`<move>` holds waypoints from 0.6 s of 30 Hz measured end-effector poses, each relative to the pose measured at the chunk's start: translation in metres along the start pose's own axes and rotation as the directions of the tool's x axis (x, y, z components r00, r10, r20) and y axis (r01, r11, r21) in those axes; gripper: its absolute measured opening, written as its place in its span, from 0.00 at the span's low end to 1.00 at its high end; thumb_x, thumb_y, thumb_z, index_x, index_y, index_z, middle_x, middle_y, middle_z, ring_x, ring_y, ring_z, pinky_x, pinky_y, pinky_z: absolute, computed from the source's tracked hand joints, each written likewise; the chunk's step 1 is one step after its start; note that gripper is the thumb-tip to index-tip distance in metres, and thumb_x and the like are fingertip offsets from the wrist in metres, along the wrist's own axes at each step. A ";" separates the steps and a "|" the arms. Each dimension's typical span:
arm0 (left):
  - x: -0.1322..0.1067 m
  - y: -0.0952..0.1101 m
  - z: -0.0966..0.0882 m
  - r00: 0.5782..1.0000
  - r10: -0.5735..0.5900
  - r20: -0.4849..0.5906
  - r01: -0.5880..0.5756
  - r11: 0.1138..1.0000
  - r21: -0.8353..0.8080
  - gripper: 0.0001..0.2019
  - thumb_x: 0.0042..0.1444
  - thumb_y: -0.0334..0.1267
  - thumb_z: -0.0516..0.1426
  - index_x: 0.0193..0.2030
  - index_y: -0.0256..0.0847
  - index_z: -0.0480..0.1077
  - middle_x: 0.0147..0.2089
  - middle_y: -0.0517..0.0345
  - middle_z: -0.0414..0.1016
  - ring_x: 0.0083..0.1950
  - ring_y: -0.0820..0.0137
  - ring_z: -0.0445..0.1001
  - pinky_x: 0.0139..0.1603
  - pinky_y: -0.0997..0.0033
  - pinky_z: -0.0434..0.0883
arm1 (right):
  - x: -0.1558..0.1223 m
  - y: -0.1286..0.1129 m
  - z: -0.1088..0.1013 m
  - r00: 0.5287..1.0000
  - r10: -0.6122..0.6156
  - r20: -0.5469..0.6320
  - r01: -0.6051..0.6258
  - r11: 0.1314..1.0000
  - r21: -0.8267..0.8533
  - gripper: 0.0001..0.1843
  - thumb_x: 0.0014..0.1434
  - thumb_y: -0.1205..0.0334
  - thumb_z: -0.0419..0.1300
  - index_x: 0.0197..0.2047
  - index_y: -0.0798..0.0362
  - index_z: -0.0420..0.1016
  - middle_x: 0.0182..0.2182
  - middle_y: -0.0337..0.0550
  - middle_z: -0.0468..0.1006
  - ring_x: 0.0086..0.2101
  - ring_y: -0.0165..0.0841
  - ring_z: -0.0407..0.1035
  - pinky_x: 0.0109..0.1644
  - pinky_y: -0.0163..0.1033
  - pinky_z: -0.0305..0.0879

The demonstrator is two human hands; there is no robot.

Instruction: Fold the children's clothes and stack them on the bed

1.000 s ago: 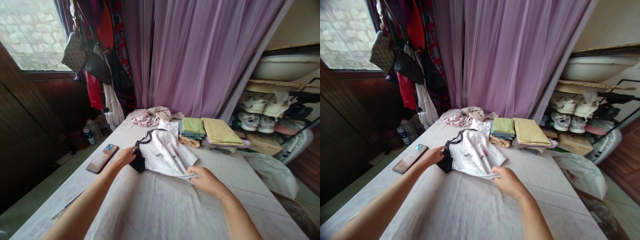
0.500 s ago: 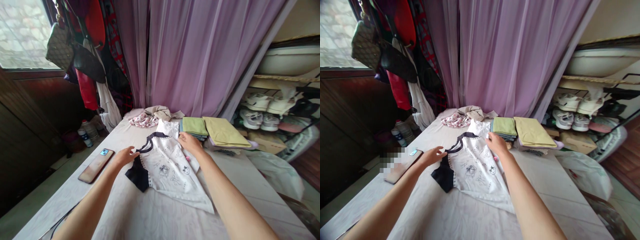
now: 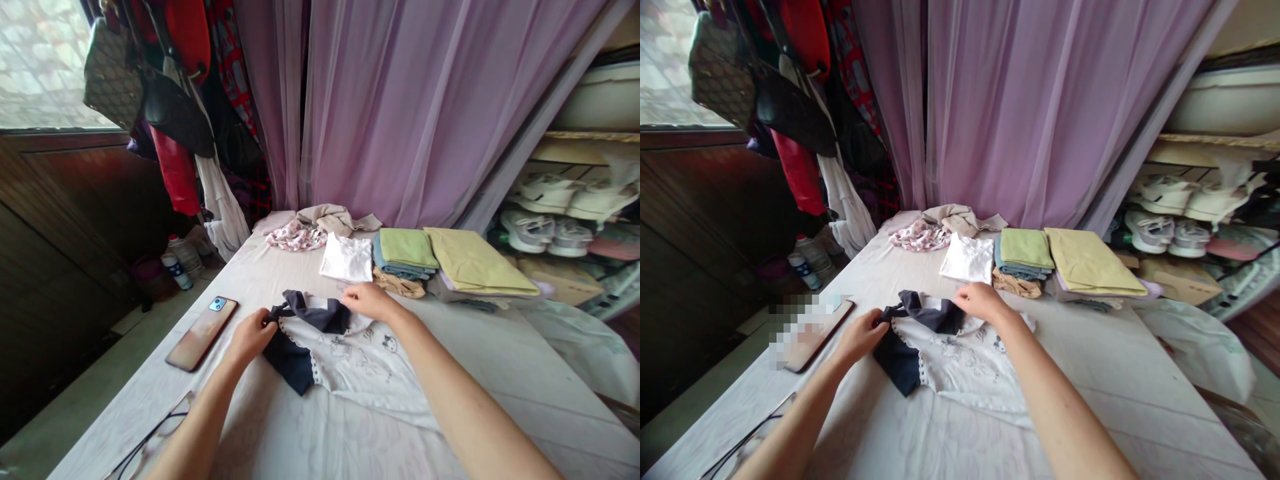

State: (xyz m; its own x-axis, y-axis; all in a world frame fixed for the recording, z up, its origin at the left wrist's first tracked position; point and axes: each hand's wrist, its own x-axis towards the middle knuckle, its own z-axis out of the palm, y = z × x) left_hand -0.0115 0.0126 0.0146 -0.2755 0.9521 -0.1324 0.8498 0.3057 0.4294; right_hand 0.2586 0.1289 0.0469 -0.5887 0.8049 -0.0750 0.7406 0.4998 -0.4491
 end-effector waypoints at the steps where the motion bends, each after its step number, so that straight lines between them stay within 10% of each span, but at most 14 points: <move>1: -0.001 -0.001 0.003 1.000 -0.011 -0.015 0.010 1.000 -0.027 0.10 0.58 0.41 0.53 0.43 0.42 0.72 0.37 0.54 0.79 0.39 0.64 0.76 0.34 0.71 0.61 | 0.006 0.000 -0.001 0.996 0.048 -0.080 -0.049 0.999 -0.018 0.15 0.58 0.56 0.57 0.41 0.51 0.82 0.37 0.42 0.83 0.38 0.35 0.75 0.41 0.34 0.64; 5: -0.004 -0.001 0.017 0.997 -0.035 -0.073 0.031 0.998 -0.053 0.18 0.61 0.51 0.52 0.50 0.43 0.70 0.43 0.51 0.80 0.43 0.61 0.77 0.36 0.70 0.62 | 0.021 -0.009 0.002 0.996 0.063 0.064 -0.063 0.998 -0.007 0.31 0.54 0.45 0.61 0.58 0.49 0.73 0.48 0.46 0.80 0.44 0.38 0.74 0.47 0.38 0.67; 10: -0.006 -0.001 0.026 0.988 -0.059 -0.141 0.063 0.998 0.024 0.16 0.62 0.52 0.51 0.44 0.44 0.72 0.38 0.52 0.80 0.40 0.61 0.77 0.32 0.70 0.59 | 0.000 -0.019 0.008 0.973 -0.120 0.198 0.128 0.991 -0.030 0.31 0.51 0.45 0.65 0.57 0.45 0.75 0.52 0.44 0.78 0.48 0.40 0.73 0.50 0.38 0.66; 15: -0.005 -0.007 0.030 0.974 -0.071 -0.213 0.047 0.992 -0.115 0.13 0.63 0.48 0.51 0.42 0.44 0.72 0.32 0.57 0.78 0.36 0.65 0.76 0.31 0.72 0.59 | 0.002 -0.019 -0.012 0.996 -0.021 0.089 0.046 0.958 -0.284 0.10 0.54 0.60 0.62 0.38 0.44 0.83 0.39 0.40 0.83 0.41 0.36 0.74 0.44 0.35 0.64; 18: -0.003 -0.010 0.033 0.955 -0.094 -0.283 0.014 0.962 -0.273 0.11 0.62 0.46 0.51 0.40 0.44 0.71 0.30 0.60 0.77 0.34 0.68 0.75 0.32 0.74 0.61 | 0.036 -0.015 -0.037 0.978 0.086 -0.187 -0.150 0.922 -0.357 0.12 0.58 0.59 0.58 0.41 0.48 0.82 0.42 0.46 0.81 0.43 0.38 0.73 0.45 0.37 0.64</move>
State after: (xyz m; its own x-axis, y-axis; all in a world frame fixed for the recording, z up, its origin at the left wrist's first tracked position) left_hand -0.0048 0.0064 -0.0185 -0.4697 0.8787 0.0859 0.6910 0.3053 0.6552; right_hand 0.2387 0.1619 0.0835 -0.4515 0.8906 0.0548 0.8865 0.4547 -0.0853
